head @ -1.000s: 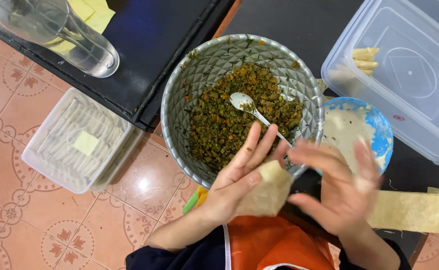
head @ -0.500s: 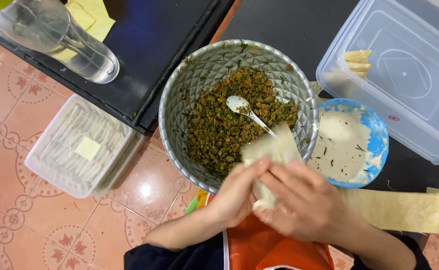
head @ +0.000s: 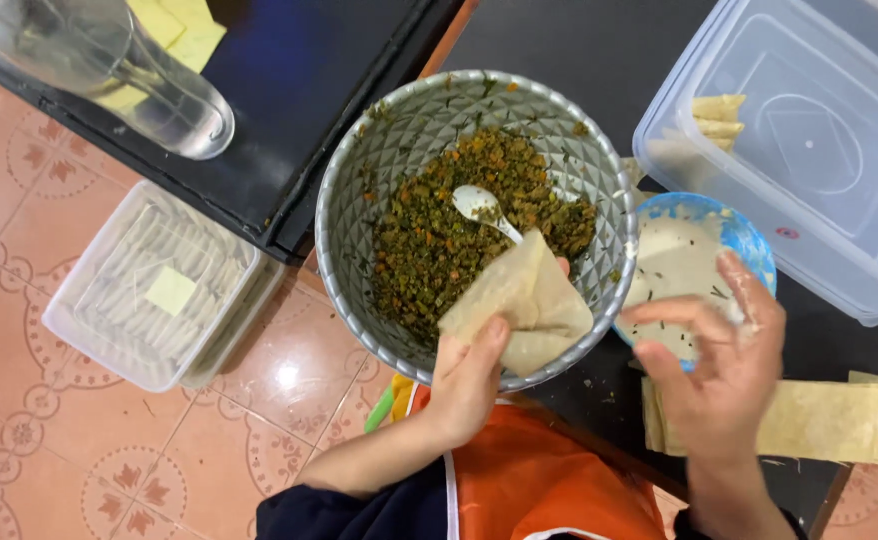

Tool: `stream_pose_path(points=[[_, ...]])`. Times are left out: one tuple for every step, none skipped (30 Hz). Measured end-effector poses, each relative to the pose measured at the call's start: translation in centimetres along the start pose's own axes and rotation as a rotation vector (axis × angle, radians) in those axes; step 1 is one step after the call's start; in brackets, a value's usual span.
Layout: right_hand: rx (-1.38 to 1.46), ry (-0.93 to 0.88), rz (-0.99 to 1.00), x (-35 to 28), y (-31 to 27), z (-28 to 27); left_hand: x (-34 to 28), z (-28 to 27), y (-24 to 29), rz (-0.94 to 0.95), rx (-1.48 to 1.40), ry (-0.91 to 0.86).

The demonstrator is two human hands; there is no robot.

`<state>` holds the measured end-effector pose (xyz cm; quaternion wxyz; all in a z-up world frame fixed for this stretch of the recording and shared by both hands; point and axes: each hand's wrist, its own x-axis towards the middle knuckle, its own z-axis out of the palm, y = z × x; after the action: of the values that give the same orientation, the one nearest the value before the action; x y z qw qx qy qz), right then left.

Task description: Filling pastry wrappers with a savory mixture and folding them into triangles, sealing with paste.

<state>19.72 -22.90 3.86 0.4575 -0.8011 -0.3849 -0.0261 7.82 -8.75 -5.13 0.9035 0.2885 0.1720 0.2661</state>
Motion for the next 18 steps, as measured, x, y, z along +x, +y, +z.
stream_pose_path(points=[[0.269,-0.074,0.084,-0.3,0.2,0.6,-0.1,0.6,0.4,0.019,0.006,-0.053],[0.538,-0.149,0.168,-0.6,0.5,1.2,-0.3,1.2,0.7,0.037,0.011,-0.106],[0.536,-0.146,0.171,-1.6,0.2,2.2,-0.2,2.3,1.7,0.034,0.011,-0.107],[0.527,-0.222,0.192,-2.5,-0.1,3.2,-0.2,3.5,2.6,0.037,0.037,-0.192],[0.519,-0.297,0.213,-3.3,-0.3,4.3,-0.1,4.6,3.6,0.041,0.063,-0.278],[0.518,-0.293,0.214,-2.8,-1.1,4.5,-0.1,4.8,3.9,0.038,0.063,-0.280],[0.623,-0.212,0.300,-2.2,-2.0,4.8,0.0,5.0,4.2,0.022,0.055,-0.314],[0.727,-0.129,0.385,-1.6,-2.8,5.1,0.1,5.1,4.6,0.006,0.047,-0.347],[0.727,-0.130,0.387,-0.7,-2.8,4.8,0.2,5.1,5.1,0.005,0.047,-0.345],[0.790,-0.195,0.452,0.2,-2.8,4.6,0.3,5.0,5.7,-0.018,0.024,-0.333],[0.852,-0.260,0.514,1.2,-2.7,4.3,0.5,5.0,6.2,-0.038,0.000,-0.322],[0.852,-0.261,0.512,1.1,-2.0,4.8,0.7,4.7,6.4,-0.036,0.000,-0.323],[1.107,-0.307,0.514,0.9,-1.4,5.3,0.9,4.4,6.7,0.137,0.336,-0.341],[1.362,-0.352,0.512,0.8,-0.7,5.8,1.1,4.0,6.8,0.310,0.673,-0.349],[1.362,-0.354,0.519,0.8,-1.0,6.1,1.2,4.1,6.5,0.305,0.672,-0.345],[1.395,-0.377,0.561,0.7,-1.3,6.4,1.2,4.2,6.1,0.312,0.649,-0.285],[1.431,-0.398,0.602,0.7,-1.6,6.8,1.3,4.3,5.8,0.318,0.628,-0.228],[1.433,-0.396,0.608,0.7,-1.4,6.9,1.4,3.9,5.9,0.312,0.630,-0.226]])
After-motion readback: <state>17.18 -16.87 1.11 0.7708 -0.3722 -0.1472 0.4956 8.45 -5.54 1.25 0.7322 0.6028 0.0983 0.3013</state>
